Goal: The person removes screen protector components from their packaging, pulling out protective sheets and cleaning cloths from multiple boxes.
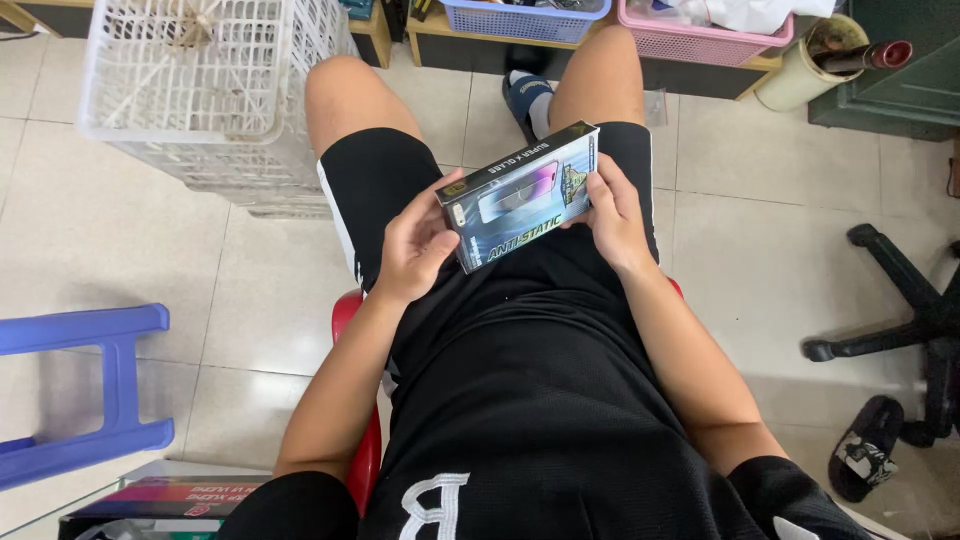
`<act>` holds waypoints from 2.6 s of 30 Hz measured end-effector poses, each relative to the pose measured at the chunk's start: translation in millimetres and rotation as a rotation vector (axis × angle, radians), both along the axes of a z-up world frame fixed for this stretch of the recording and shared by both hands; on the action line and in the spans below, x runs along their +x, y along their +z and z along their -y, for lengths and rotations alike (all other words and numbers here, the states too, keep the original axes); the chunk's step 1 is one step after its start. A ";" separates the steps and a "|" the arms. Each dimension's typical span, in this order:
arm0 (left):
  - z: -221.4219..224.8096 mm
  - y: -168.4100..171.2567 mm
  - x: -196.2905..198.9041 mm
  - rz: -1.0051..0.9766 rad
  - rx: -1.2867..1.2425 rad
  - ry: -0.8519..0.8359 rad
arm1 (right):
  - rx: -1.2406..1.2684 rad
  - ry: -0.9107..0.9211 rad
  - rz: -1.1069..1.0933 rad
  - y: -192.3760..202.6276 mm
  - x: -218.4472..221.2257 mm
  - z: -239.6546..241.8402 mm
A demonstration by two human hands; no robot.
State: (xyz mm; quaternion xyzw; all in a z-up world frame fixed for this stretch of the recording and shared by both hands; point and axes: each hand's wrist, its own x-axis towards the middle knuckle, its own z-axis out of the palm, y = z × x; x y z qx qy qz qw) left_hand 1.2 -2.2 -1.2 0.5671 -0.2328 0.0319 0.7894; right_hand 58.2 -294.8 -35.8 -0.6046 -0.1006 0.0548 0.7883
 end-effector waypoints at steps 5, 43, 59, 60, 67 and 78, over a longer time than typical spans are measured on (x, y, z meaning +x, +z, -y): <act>4.1 -24.3 8.5 -0.030 0.068 0.276 | 0.216 0.177 0.091 -10.4 10.9 -4.2; -3.1 -32.3 26.9 0.091 0.016 0.116 | -0.359 -0.486 1.399 40.5 -34.0 -7.3; -3.9 -24.7 19.2 0.069 -0.097 -0.048 | -0.627 0.121 0.890 162.6 -102.5 13.4; -4.3 -24.0 19.6 0.087 -0.048 -0.029 | -0.665 0.140 0.902 165.1 -102.4 15.6; -3.6 -18.5 18.2 0.145 0.041 0.054 | -0.875 0.127 0.925 152.3 -96.0 24.5; -6.5 -15.0 16.8 0.178 0.150 0.128 | -0.918 0.087 1.072 133.2 -80.5 24.6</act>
